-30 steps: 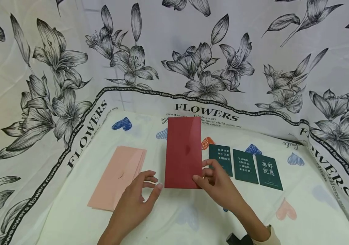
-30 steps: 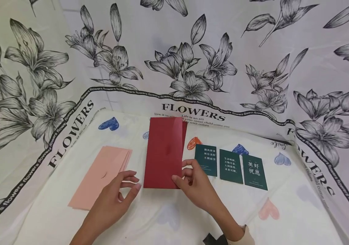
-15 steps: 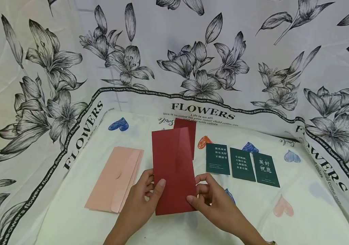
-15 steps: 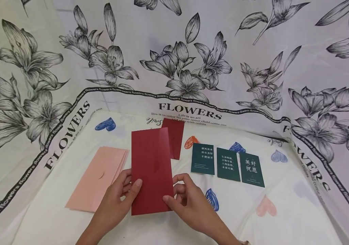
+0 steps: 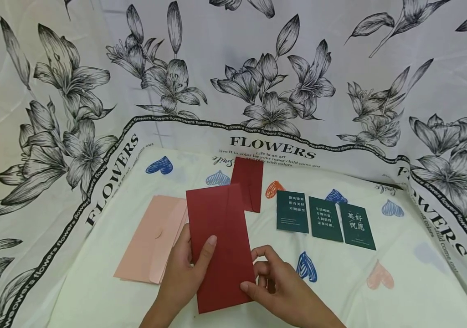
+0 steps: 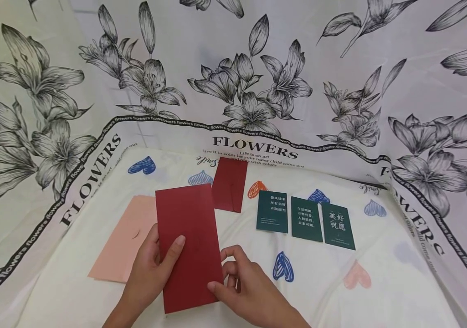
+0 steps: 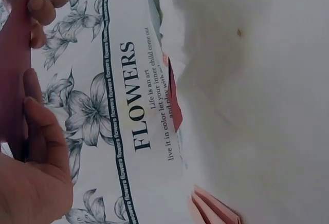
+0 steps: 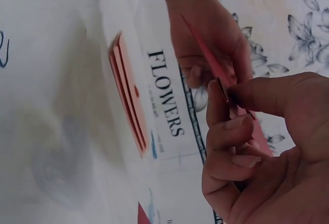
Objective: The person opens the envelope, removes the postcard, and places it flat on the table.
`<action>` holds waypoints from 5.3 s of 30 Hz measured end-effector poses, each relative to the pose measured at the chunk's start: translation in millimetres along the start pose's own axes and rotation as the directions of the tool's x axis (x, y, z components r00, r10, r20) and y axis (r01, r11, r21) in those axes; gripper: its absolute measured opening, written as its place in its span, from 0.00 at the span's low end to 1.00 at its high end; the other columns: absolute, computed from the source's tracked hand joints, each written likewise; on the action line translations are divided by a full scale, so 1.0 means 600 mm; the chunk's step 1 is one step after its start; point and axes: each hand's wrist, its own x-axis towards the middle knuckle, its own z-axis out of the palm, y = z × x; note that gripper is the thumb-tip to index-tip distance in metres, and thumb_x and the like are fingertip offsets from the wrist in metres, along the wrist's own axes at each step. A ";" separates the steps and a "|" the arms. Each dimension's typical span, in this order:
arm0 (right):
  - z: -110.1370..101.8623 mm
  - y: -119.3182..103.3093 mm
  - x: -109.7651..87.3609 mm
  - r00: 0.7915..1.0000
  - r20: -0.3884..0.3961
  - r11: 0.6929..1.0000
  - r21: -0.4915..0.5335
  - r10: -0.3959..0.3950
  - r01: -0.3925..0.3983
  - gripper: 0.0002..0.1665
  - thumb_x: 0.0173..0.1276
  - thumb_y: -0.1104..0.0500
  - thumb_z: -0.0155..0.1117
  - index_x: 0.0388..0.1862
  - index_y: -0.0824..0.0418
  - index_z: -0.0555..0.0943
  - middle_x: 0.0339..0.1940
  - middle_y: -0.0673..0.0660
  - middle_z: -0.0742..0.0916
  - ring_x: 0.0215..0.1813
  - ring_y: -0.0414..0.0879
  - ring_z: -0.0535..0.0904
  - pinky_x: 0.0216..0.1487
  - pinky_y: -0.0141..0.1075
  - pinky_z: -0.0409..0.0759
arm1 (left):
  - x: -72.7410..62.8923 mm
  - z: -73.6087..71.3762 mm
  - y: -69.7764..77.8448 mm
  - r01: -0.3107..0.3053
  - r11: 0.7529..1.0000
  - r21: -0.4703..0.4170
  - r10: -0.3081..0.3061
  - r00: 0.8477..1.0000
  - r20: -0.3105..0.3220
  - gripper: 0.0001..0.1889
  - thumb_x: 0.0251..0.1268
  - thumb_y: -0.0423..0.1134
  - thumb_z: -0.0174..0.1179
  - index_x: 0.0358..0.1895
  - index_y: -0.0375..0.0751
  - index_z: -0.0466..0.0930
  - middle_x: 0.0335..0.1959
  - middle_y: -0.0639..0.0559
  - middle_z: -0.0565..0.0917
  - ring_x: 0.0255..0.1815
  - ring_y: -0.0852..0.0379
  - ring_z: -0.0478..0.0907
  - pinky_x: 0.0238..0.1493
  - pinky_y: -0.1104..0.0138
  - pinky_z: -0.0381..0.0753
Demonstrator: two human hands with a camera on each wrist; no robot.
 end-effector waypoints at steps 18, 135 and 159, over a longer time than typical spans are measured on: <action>0.022 -0.001 0.013 0.960 -0.275 0.922 -0.383 -0.051 -0.061 0.57 0.69 0.28 0.68 0.85 0.50 0.56 0.46 0.42 0.82 0.31 0.43 0.81 0.27 0.31 0.80 | -0.031 0.058 0.003 0.014 0.985 0.172 -0.020 0.999 0.031 0.16 0.83 0.48 0.57 0.64 0.53 0.66 0.49 0.62 0.83 0.45 0.61 0.87 0.44 0.64 0.88; -0.056 0.032 -0.016 0.817 -0.571 0.993 -0.121 -0.083 0.016 0.03 0.78 0.60 0.68 0.42 0.51 0.85 0.56 0.45 0.84 0.58 0.42 0.81 0.52 0.30 0.83 | -0.008 0.004 -0.007 -0.015 0.993 0.119 0.012 0.999 0.031 0.11 0.84 0.44 0.55 0.61 0.52 0.71 0.48 0.56 0.83 0.45 0.53 0.83 0.42 0.63 0.84; -0.133 0.082 -0.066 0.719 -0.690 0.970 -0.108 0.085 -0.219 0.12 0.82 0.53 0.64 0.48 0.61 0.86 0.52 0.55 0.87 0.47 0.41 0.85 0.50 0.24 0.83 | -0.005 -0.029 -0.015 0.047 0.980 0.196 -0.028 0.994 -0.101 0.11 0.85 0.42 0.55 0.62 0.49 0.70 0.49 0.59 0.85 0.47 0.57 0.85 0.45 0.63 0.84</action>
